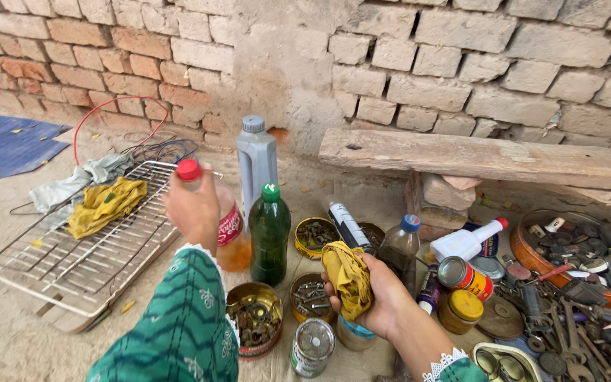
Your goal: The person cleans plastic bottles and a large oil jug using a yellow cloth and a brush, wiping the exterior surfaces and using a toothbrush to scrub around the caps and crevices.
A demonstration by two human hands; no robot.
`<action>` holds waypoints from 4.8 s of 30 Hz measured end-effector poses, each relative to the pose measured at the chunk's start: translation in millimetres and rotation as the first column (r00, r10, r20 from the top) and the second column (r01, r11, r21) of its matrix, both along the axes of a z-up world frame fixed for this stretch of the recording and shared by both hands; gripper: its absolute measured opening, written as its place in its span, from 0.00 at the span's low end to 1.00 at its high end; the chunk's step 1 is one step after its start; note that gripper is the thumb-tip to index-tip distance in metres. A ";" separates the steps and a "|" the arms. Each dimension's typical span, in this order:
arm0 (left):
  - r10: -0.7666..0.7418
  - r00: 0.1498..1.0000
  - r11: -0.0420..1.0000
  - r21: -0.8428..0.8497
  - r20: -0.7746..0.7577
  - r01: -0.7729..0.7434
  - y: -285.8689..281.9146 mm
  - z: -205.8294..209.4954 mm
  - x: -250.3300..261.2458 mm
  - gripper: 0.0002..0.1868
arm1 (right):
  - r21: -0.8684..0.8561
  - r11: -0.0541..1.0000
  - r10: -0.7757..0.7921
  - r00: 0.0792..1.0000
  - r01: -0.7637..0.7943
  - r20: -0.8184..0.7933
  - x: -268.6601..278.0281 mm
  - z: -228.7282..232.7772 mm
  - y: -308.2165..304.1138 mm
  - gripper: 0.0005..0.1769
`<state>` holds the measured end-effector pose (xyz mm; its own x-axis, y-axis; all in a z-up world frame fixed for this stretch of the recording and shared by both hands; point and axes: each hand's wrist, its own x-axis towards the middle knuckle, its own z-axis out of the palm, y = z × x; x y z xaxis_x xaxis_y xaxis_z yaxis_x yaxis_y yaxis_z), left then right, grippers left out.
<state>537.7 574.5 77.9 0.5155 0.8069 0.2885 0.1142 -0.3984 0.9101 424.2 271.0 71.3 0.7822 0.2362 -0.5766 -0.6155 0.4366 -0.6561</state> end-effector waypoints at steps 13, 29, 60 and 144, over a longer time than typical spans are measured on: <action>0.176 0.793 0.962 -0.272 0.584 -0.014 17.0 36.2 -134.5 0.22 | -0.039 0.989 0.144 0.987 -0.141 0.066 -43.7 -13.3 -22.5 0.28; -0.271 0.731 0.714 -0.378 0.626 0.589 -271.2 22.3 -204.1 0.20 | -0.366 0.887 -0.137 0.919 0.280 0.370 -164.0 39.4 -228.9 0.28; -0.895 0.438 0.178 -0.832 0.086 0.526 -507.7 -68.6 -254.1 0.28 | -0.887 0.166 -0.298 0.879 0.431 0.371 -209.8 -69.8 -457.8 0.23; -0.424 0.886 0.294 -0.954 -0.186 -0.059 -534.7 -142.7 -213.5 0.18 | -0.757 -0.321 0.031 0.805 0.569 0.592 -292.1 -113.7 -430.5 0.18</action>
